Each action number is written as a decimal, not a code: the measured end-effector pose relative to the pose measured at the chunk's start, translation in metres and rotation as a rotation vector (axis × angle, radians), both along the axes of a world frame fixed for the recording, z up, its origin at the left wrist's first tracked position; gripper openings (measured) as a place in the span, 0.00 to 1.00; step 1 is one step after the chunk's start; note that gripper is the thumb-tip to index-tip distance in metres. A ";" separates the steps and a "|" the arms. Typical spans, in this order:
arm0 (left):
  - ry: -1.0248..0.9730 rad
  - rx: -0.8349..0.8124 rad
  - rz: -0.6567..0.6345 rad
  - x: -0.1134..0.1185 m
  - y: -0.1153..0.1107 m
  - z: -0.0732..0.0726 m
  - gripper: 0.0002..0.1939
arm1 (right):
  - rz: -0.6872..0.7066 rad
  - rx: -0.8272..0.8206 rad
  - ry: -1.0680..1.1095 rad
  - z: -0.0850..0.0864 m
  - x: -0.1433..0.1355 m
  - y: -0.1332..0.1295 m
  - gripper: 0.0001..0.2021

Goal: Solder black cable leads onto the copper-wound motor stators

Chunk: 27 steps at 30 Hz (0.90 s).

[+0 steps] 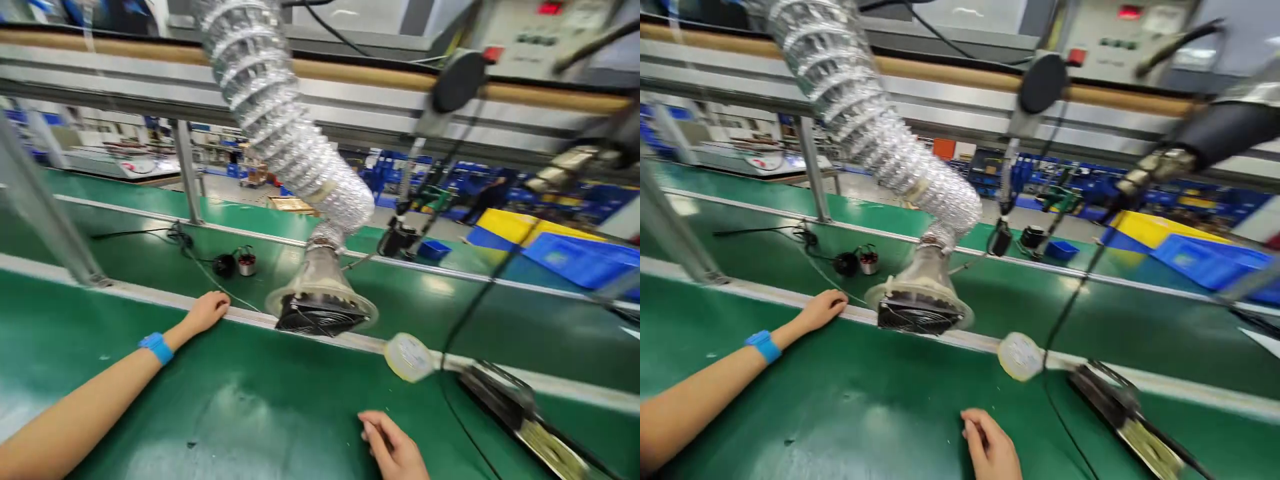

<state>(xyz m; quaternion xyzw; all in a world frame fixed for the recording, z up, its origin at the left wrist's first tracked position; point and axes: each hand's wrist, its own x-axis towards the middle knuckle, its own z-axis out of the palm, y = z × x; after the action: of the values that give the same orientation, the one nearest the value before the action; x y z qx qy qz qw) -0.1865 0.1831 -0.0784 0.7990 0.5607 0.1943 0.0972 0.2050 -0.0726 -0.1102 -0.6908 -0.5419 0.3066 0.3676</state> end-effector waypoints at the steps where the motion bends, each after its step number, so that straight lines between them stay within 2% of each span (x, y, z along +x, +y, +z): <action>1: 0.004 -0.003 -0.009 0.001 0.003 0.000 0.13 | 0.005 -0.009 0.037 0.005 0.000 -0.002 0.20; 7: 0.020 0.015 -0.002 -0.002 0.007 -0.005 0.17 | 0.030 0.005 0.086 0.029 -0.005 -0.001 0.18; 13: -0.069 -0.070 0.058 -0.008 0.014 -0.010 0.19 | 0.050 0.012 0.045 0.035 -0.008 -0.007 0.14; 21: -0.162 -0.036 -0.015 -0.018 0.012 -0.017 0.19 | 0.073 0.033 0.036 0.043 -0.003 -0.013 0.12; 24: -0.186 -0.045 -0.012 -0.014 0.009 -0.010 0.20 | 0.067 0.042 0.052 0.044 0.000 -0.012 0.12; 27: -0.196 -0.027 -0.022 -0.005 -0.002 0.006 0.19 | 0.064 0.048 0.097 0.042 0.000 -0.011 0.12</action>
<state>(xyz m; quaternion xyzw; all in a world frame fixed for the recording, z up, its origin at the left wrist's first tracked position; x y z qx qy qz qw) -0.1915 0.1815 -0.0723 0.7809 0.5423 0.2628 0.1643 0.2052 -0.0836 -0.0678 -0.6483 -0.5526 0.3382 0.3999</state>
